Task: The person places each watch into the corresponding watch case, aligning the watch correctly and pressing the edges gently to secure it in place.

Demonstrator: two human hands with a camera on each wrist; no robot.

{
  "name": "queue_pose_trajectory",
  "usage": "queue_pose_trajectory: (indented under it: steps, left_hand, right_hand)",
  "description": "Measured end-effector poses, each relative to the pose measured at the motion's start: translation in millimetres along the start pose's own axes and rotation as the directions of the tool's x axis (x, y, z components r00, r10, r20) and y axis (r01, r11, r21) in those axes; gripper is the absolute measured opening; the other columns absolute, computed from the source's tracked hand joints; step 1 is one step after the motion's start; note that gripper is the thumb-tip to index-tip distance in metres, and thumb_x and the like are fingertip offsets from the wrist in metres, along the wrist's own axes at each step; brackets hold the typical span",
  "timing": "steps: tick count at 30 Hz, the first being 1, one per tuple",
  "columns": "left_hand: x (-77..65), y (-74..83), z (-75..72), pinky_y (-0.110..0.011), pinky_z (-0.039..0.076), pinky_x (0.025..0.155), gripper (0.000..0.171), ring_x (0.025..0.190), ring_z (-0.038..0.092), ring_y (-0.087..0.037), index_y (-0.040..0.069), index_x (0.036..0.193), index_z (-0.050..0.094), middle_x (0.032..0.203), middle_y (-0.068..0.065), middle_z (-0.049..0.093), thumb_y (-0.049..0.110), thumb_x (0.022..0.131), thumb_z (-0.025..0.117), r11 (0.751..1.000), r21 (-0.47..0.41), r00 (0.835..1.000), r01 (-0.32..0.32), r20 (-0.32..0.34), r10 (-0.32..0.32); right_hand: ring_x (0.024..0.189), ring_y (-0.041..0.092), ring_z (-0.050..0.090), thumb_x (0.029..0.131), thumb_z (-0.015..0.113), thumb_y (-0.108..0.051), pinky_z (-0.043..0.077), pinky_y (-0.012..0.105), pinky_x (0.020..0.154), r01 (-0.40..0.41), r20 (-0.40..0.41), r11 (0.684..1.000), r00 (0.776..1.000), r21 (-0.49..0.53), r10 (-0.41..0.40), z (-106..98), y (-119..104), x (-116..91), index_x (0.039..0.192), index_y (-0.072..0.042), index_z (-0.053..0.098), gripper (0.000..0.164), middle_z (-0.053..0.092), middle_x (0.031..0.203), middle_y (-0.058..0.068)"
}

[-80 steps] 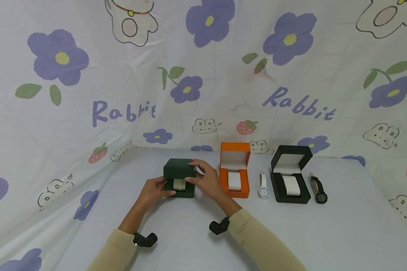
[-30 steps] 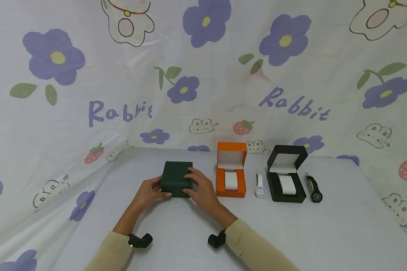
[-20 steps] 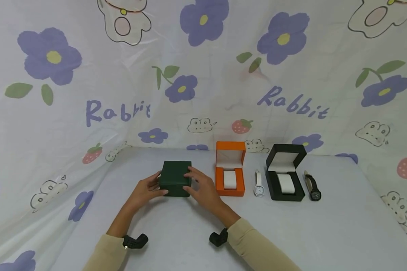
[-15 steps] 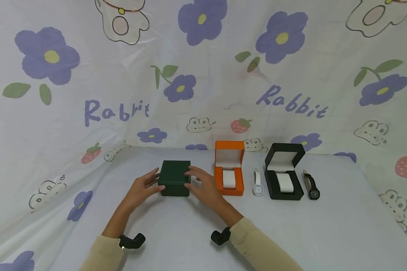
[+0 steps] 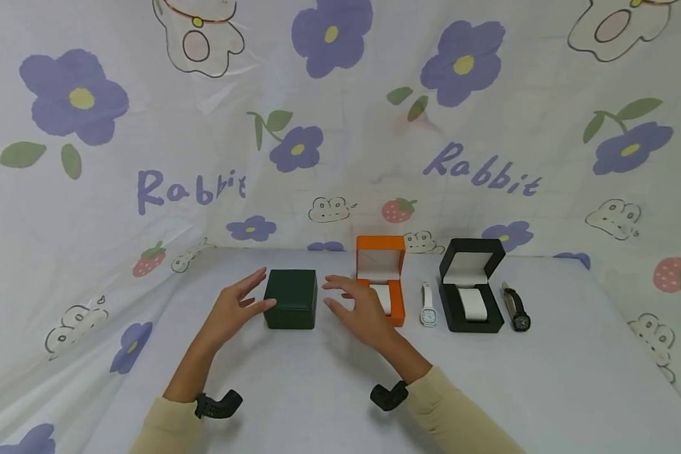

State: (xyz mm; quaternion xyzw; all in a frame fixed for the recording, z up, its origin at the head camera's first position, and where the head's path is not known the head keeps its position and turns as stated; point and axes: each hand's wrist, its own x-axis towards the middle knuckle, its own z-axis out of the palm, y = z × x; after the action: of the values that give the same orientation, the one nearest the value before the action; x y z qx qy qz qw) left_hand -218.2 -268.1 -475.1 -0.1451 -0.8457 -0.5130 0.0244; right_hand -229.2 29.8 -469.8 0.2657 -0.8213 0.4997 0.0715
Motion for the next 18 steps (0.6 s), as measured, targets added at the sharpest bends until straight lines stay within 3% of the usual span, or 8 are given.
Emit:
queue_pose_trajectory:
  steps: [6, 12, 18]
  left_hand:
    - [3.1, 17.8, 6.7, -0.058, 0.039, 0.112, 0.076, 0.149, 0.032, -0.031, 0.014, 0.157, 0.040, 0.162, -0.007, 0.036, 0.032, 0.092, 0.076, 0.999, 0.038, 1.000, -0.007, 0.001, 0.007]
    - [5.7, 32.8, 19.3, -0.059, 0.038, 0.112, 0.075, 0.149, 0.034, -0.033, 0.014, 0.156, 0.042, 0.160, -0.008, 0.038, 0.030, 0.092, 0.077, 0.998, 0.046, 0.999, -0.042, 0.010, 0.041]
    - [8.3, 43.0, 33.7, -0.058, 0.036, 0.115, 0.075, 0.148, 0.036, -0.028, 0.019, 0.155, 0.044, 0.159, -0.002, 0.042, 0.034, 0.091, 0.078, 0.998, 0.042, 0.998, -0.056, 0.030, 0.055]
  right_hand:
    - [0.125, 0.021, 0.060, 0.095, 0.073, -0.015, 0.056, 0.044, 0.097, 0.019, -0.012, 1.000, 1.000, -0.017, -0.019, -16, -3, -4, 0.124, -0.012, 0.072, 0.029, 0.066, 0.134, 0.006]
    - [0.122, 0.019, 0.060, 0.097, 0.071, -0.018, 0.055, 0.045, 0.099, -0.055, -0.013, 0.998, 0.998, 0.021, 0.055, -34, -4, -15, 0.124, -0.016, 0.072, 0.027, 0.067, 0.132, 0.001]
    - [0.119, 0.024, 0.064, 0.097, 0.071, -0.016, 0.057, 0.047, 0.095, -0.042, -0.043, 0.999, 0.998, 0.000, 0.041, -50, -2, -23, 0.125, -0.014, 0.072, 0.028, 0.070, 0.127, 0.001]
